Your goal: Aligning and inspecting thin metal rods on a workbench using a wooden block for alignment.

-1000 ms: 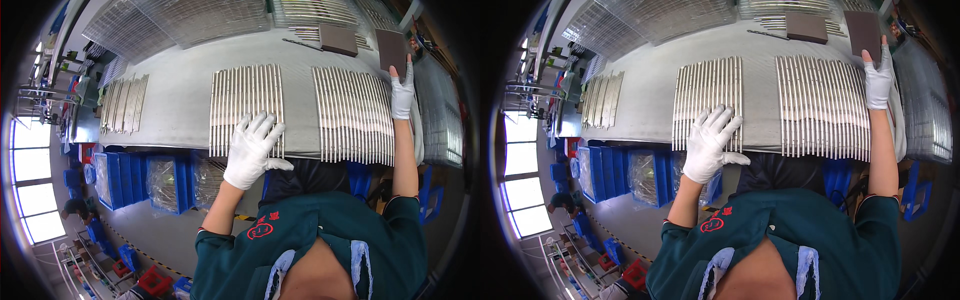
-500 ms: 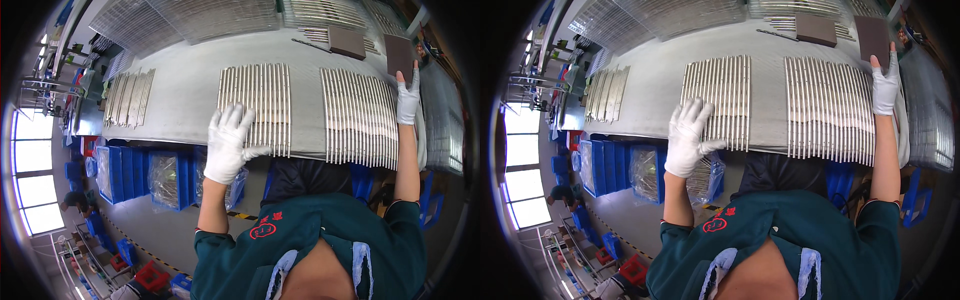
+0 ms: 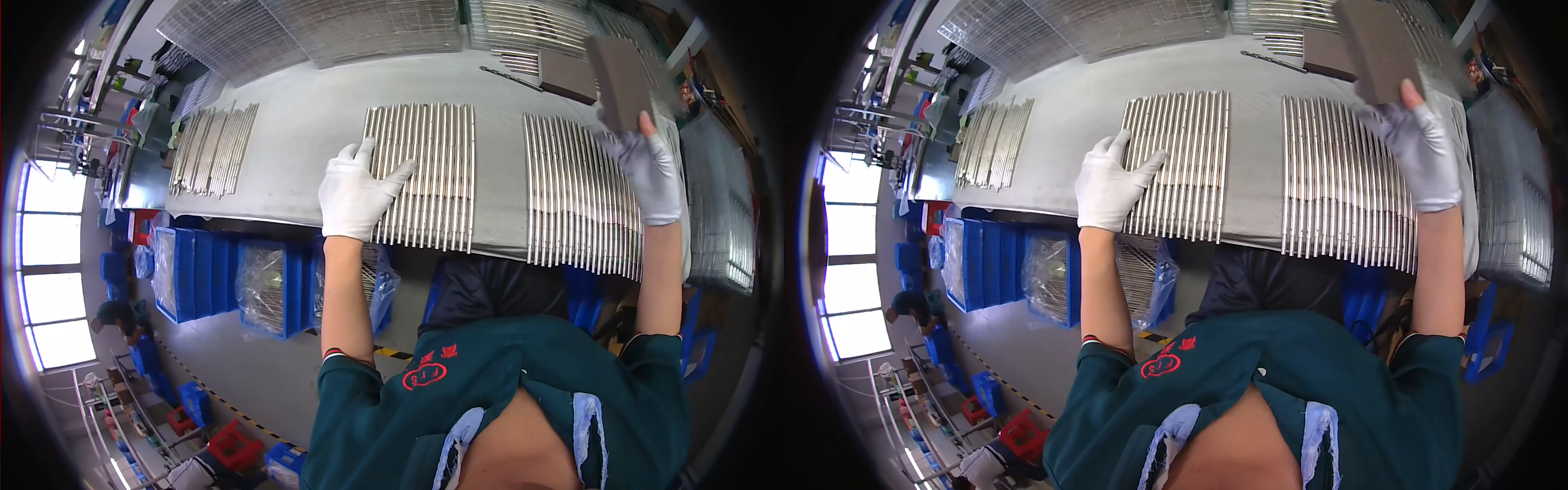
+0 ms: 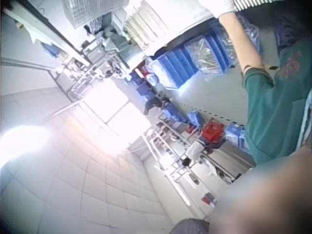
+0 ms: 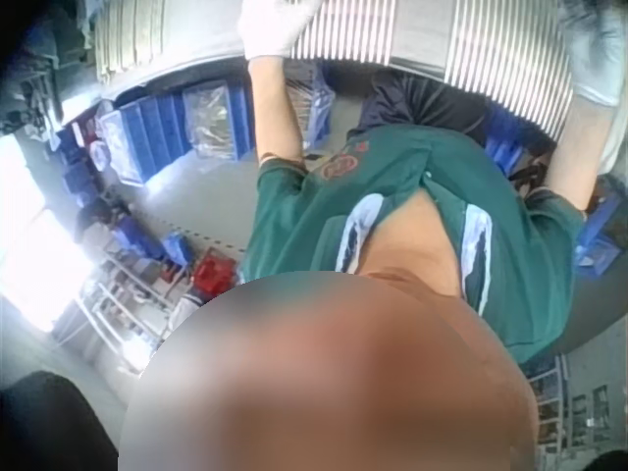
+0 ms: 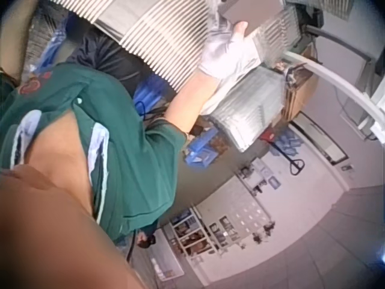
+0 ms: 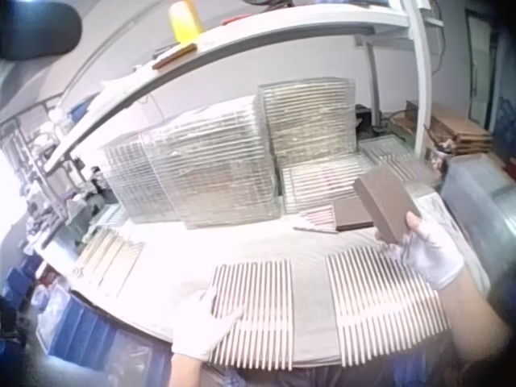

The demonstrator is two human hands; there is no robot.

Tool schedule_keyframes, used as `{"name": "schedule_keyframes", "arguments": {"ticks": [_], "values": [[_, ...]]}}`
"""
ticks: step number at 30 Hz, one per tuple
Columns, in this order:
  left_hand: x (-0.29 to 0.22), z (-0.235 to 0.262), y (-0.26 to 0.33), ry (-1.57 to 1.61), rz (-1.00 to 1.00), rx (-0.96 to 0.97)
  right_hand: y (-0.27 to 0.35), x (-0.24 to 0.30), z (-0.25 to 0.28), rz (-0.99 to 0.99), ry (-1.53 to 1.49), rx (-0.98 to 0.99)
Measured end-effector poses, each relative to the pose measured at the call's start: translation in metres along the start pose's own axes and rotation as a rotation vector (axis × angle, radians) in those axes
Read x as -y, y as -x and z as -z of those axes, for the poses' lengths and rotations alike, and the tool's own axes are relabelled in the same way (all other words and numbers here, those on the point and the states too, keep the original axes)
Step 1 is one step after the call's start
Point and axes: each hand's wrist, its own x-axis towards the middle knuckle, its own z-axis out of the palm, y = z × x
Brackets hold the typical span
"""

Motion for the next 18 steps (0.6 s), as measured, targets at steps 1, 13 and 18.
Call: {"name": "schedule_keyframes", "arguments": {"ticks": [1, 13, 18], "values": [[-0.002, -0.001, 0.000, 0.004, 0.010, 0.017, 0.000, -0.007, -0.020, -0.085, -0.006, 0.052], [-0.045, 0.004, 0.005, 0.052, 0.066, 0.120, -0.021, -0.057, -0.088, -0.430, -0.001, 0.034], [-0.036, 0.001, 0.015, 0.089, -0.048, 0.051, -0.023, -0.065, -0.084, -0.428, -0.005, 0.079]]}}
